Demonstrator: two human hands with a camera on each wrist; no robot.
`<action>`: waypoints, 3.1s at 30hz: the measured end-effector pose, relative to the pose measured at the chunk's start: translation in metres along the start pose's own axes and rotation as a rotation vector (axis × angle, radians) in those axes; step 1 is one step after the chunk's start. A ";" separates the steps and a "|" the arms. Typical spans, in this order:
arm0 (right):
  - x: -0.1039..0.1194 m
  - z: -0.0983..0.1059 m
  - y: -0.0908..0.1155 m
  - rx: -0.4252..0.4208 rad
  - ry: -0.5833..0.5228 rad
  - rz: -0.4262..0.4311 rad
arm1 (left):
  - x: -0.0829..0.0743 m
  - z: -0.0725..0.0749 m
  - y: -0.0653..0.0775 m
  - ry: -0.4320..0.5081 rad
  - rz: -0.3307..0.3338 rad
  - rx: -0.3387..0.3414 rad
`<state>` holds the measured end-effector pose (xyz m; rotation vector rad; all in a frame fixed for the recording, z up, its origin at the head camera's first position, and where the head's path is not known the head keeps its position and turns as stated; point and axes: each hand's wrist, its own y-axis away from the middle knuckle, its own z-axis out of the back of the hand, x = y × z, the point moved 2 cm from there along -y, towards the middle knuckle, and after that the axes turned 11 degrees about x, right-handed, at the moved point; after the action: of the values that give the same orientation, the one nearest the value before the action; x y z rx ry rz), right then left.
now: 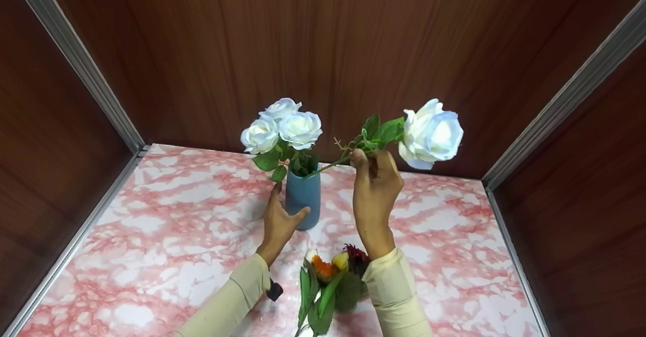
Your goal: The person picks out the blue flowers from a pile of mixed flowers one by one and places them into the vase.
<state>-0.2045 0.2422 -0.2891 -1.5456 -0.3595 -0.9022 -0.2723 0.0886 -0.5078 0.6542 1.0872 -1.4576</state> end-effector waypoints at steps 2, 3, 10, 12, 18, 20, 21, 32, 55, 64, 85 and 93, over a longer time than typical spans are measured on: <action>0.000 0.000 0.000 -0.002 0.005 0.006 | 0.001 -0.002 -0.002 -0.008 -0.011 -0.009; -0.001 0.000 0.000 -0.003 0.006 0.010 | 0.001 -0.003 -0.002 -0.012 -0.016 -0.013; -0.004 -0.001 -0.001 -0.007 0.031 0.010 | 0.002 -0.010 -0.003 0.006 -0.038 -0.017; -0.006 -0.001 -0.001 -0.010 0.023 0.009 | 0.001 -0.011 -0.004 0.024 -0.031 -0.012; -0.011 -0.004 -0.002 -0.012 0.021 0.027 | 0.001 -0.013 -0.006 0.051 -0.027 -0.011; -0.012 -0.004 -0.002 -0.012 0.028 0.026 | 0.001 -0.014 -0.007 0.053 -0.023 -0.010; -0.013 -0.005 -0.002 -0.011 0.030 0.025 | 0.001 -0.014 -0.007 0.056 -0.024 -0.013; -0.020 -0.010 -0.003 0.024 0.070 0.047 | 0.001 -0.014 -0.007 0.030 -0.017 -0.028; -0.033 -0.029 0.001 0.101 0.226 0.051 | 0.003 -0.013 -0.010 -0.010 -0.062 -0.015; -0.033 -0.036 0.007 0.121 0.339 0.094 | 0.004 -0.012 -0.008 0.006 -0.067 0.004; -0.076 -0.038 0.016 0.210 0.393 0.057 | 0.005 -0.012 -0.006 -0.011 -0.156 -0.048; -0.081 -0.037 0.016 0.221 0.406 0.068 | 0.005 -0.011 -0.006 -0.032 -0.185 -0.070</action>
<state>-0.2577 0.2260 -0.3600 -1.1333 -0.1087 -1.0582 -0.2814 0.0956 -0.5153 0.4897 1.1932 -1.5748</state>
